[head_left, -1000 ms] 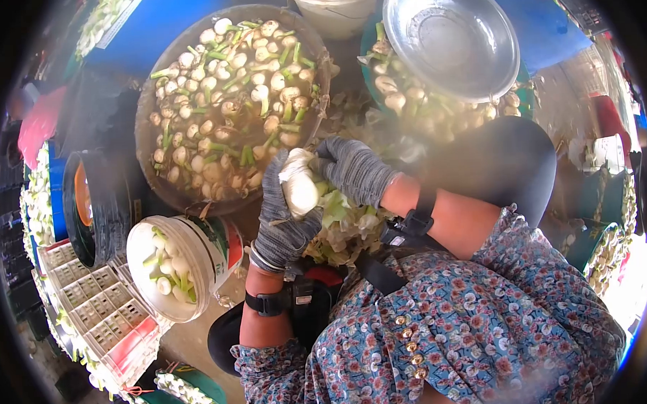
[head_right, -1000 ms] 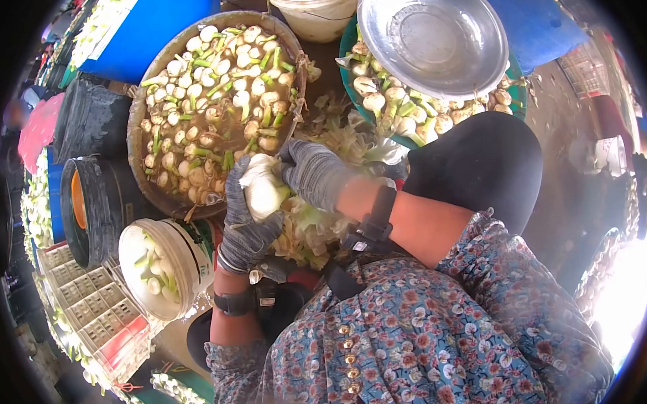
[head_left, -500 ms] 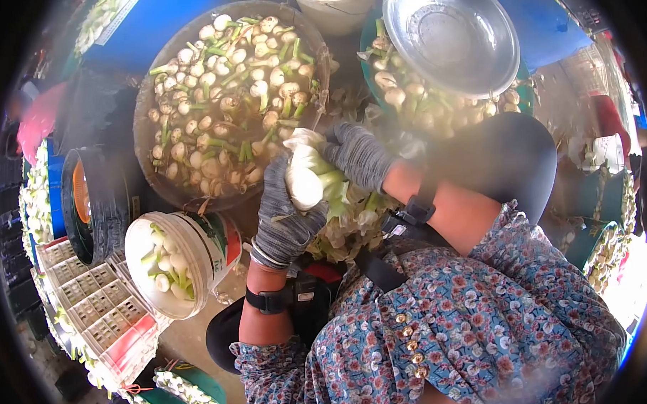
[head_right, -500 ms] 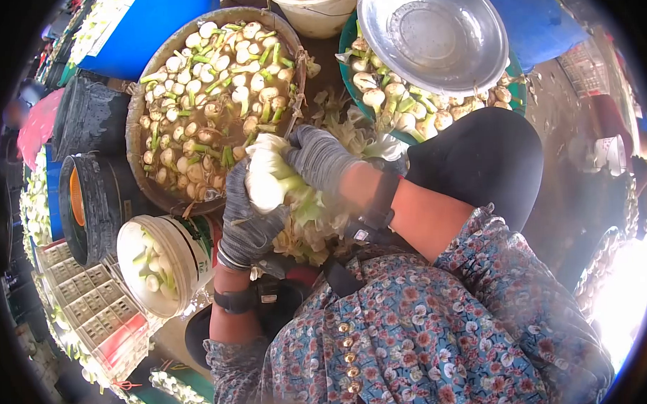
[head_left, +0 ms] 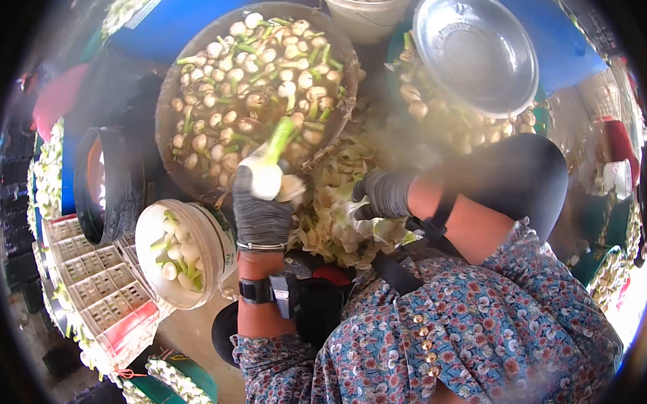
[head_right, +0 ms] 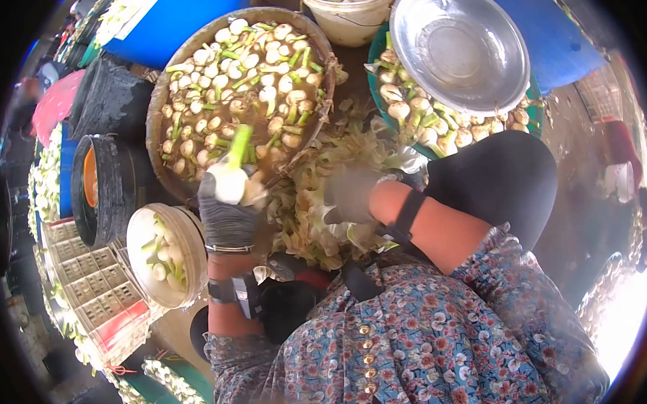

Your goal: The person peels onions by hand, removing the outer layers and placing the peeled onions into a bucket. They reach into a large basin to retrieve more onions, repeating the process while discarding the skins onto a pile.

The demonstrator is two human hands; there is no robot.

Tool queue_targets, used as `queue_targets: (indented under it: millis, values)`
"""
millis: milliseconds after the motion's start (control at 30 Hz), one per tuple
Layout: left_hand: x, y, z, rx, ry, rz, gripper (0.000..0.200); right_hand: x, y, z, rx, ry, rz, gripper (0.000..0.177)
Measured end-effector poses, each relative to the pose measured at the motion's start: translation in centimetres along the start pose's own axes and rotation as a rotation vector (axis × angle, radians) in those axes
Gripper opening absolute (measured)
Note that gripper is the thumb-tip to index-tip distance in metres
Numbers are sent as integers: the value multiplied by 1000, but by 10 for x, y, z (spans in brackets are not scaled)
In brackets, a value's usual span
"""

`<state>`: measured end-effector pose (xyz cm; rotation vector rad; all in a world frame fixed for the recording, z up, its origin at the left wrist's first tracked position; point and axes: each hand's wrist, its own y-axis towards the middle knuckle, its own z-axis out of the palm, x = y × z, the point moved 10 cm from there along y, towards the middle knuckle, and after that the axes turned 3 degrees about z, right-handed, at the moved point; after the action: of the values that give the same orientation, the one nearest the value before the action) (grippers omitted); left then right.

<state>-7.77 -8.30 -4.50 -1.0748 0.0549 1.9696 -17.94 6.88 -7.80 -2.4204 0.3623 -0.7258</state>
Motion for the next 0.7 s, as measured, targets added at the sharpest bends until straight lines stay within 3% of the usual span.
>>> queue_targets:
  millis: [100,233,333,433,500,633,700]
  values:
    - [10,-6,4,21,76,-40,50,34,-24,-55,-217,192,-155,33]
    - [5,-21,24,106,490,70,38,59,-67,-115,-660,394,-402,32]
    - [-10,-33,59,198,1159,356,30,62,-81,-127,-1008,16,-398,34]
    - [-6,-35,75,204,1355,417,22,49,-65,-109,-969,48,-406,36]
    - [21,-23,43,170,916,264,29,44,-65,-108,-971,104,-400,36]
    - [70,-24,17,-9,-157,-310,46,42,-70,-106,-995,253,-319,35]
    - [73,-23,21,-3,-161,-290,45,38,-67,-102,-999,289,-299,33]
